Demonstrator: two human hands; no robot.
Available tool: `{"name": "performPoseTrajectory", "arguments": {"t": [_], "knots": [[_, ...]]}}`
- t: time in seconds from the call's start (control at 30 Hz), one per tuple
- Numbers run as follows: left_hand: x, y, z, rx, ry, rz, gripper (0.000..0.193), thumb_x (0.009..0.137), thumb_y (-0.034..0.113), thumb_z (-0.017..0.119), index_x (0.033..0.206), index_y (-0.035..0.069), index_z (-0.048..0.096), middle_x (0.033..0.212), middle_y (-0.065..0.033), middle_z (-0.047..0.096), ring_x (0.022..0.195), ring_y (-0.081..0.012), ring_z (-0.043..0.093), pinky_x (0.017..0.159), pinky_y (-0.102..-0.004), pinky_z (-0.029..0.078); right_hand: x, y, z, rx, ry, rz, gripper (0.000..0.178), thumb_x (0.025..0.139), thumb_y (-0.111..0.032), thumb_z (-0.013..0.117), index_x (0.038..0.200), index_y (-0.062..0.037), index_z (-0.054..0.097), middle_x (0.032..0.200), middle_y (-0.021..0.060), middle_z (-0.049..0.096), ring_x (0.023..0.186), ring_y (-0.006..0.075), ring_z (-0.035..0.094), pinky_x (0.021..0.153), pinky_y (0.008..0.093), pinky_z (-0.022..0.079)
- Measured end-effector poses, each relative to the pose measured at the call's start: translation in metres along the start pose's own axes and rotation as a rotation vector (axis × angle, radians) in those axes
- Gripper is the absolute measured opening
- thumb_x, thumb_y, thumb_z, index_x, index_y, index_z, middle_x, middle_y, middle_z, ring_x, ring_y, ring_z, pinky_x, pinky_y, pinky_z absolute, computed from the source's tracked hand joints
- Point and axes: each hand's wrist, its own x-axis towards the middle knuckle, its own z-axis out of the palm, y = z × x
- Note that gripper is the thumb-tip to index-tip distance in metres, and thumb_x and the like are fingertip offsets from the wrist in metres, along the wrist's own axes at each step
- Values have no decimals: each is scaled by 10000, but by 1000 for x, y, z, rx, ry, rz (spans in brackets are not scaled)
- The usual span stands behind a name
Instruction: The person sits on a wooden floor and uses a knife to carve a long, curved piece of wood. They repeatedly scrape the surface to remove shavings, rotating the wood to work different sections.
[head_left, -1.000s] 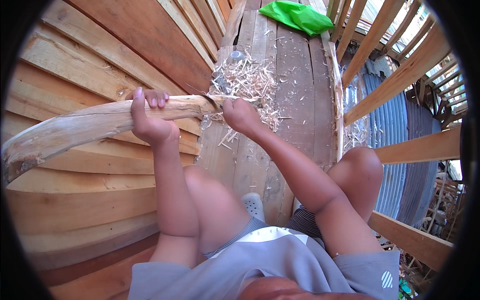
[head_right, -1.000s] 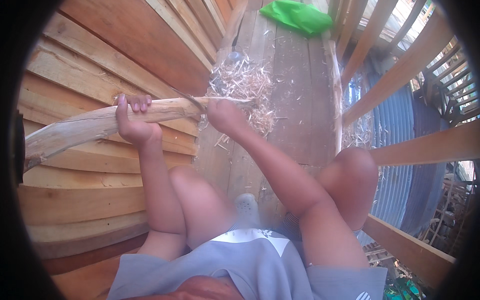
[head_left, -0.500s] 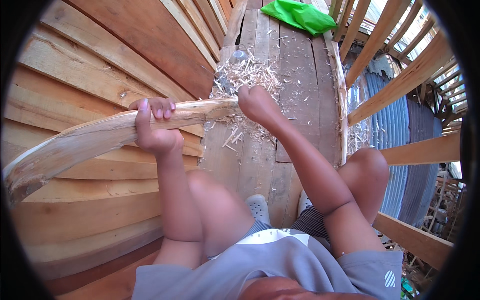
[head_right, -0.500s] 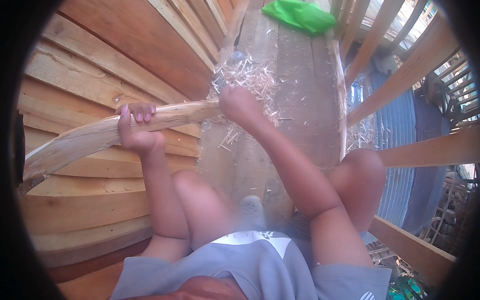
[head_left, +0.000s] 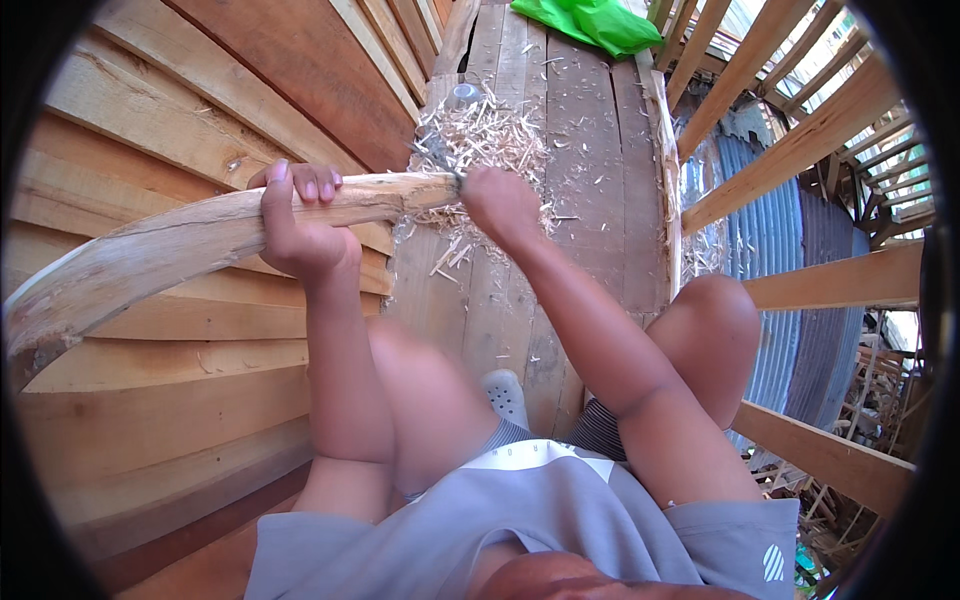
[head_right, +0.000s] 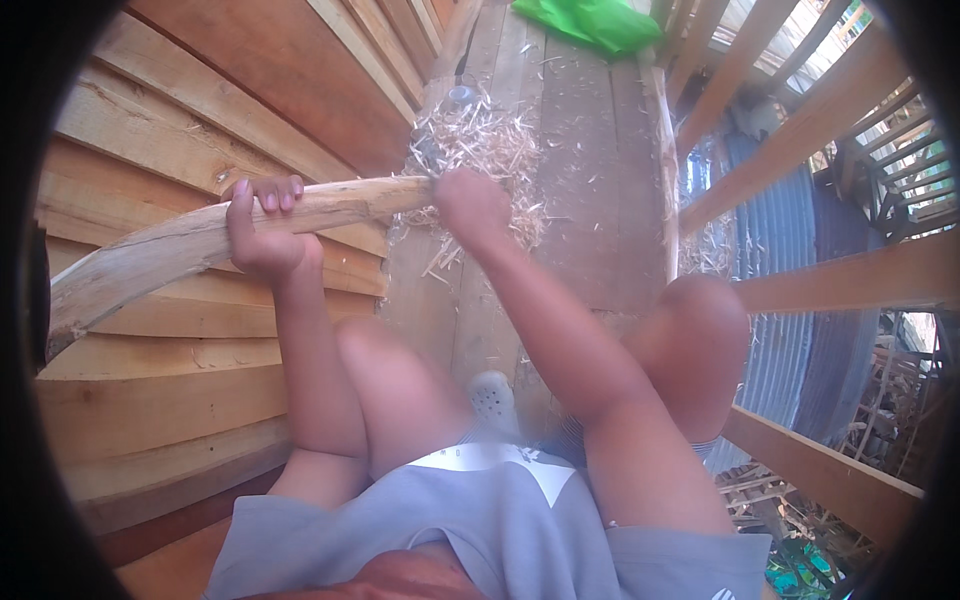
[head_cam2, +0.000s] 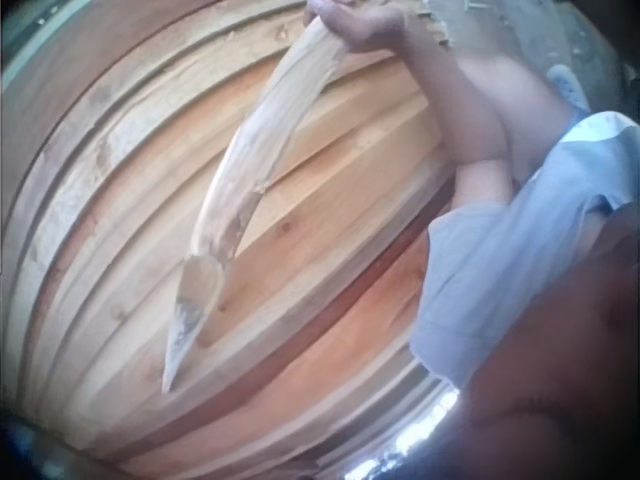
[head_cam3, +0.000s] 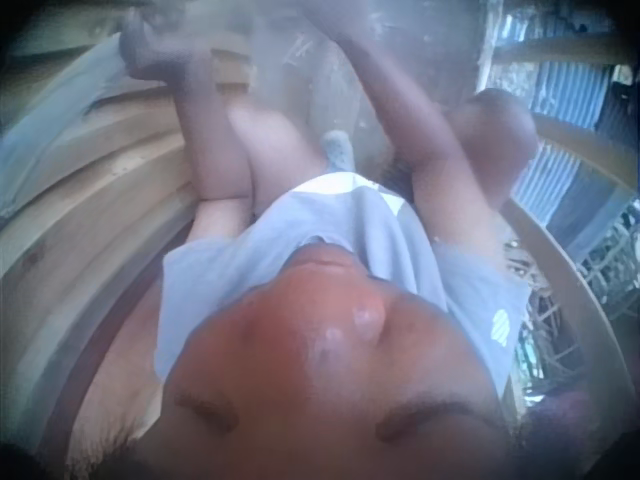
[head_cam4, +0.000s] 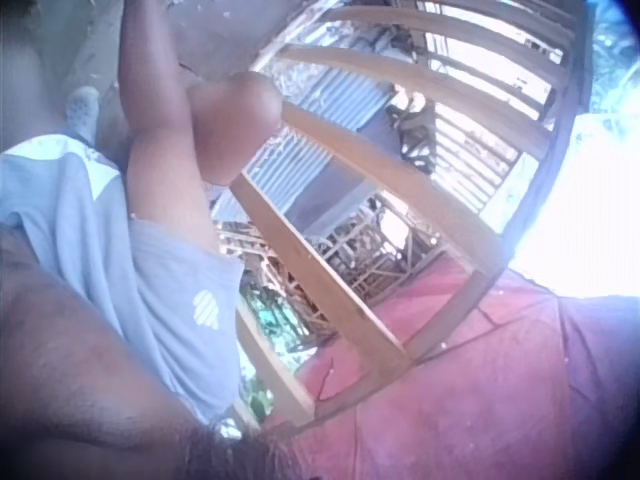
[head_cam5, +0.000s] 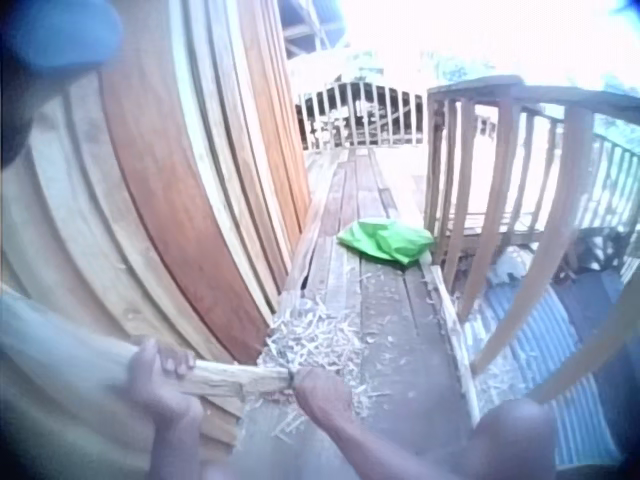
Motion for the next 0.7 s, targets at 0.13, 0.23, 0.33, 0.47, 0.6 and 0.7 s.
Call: {"name": "performPoseTrajectory", "arguments": {"t": [0.13,0.23,0.33,0.47,0.6,0.7], "knots": [[13,1,6,-98,-88,13,97,857,123,566,809,90,487,622,-14,408,583,-137,413,630,-339,426,-9,111,16,-236,-74,240,530,943,-346,349,1100,64,645,1180,298,605,1104,421,600,954,484,466],[2,-4,-6,-66,-122,-26,90,860,117,563,814,86,492,627,-18,416,597,-147,428,639,-343,432,-5,75,10,-160,-354,171,539,949,-357,339,1130,47,646,1235,300,578,1163,414,571,996,486,436],[6,-5,-12,-71,-131,-11,87,860,115,565,819,83,495,629,-22,423,596,-147,431,638,-344,435,-23,15,-2,-200,-237,59,380,928,-223,400,1080,-24,686,1103,216,668,1047,397,637,888,477,508],[8,-8,-5,-62,-102,-13,89,863,126,551,809,90,489,628,-22,418,592,-149,424,644,-344,427,-23,3,-10,-232,-122,175,360,923,-213,422,1051,-25,701,1080,202,681,1012,364,662,843,462,523],[3,-5,-1,-5,-93,-27,108,869,150,521,783,104,475,624,-10,393,593,-143,404,659,-339,404,-12,37,-37,-515,-145,260,315,932,-218,467,1025,-65,725,1048,144,708,950,310,694,752,426,548],[4,-7,-1,1,-97,-19,108,862,152,522,775,105,479,620,-9,388,590,-143,401,653,-338,402,-15,22,-74,-464,-8,310,372,950,-282,444,1015,-45,723,1011,169,707,945,328,689,765,435,538]]}}
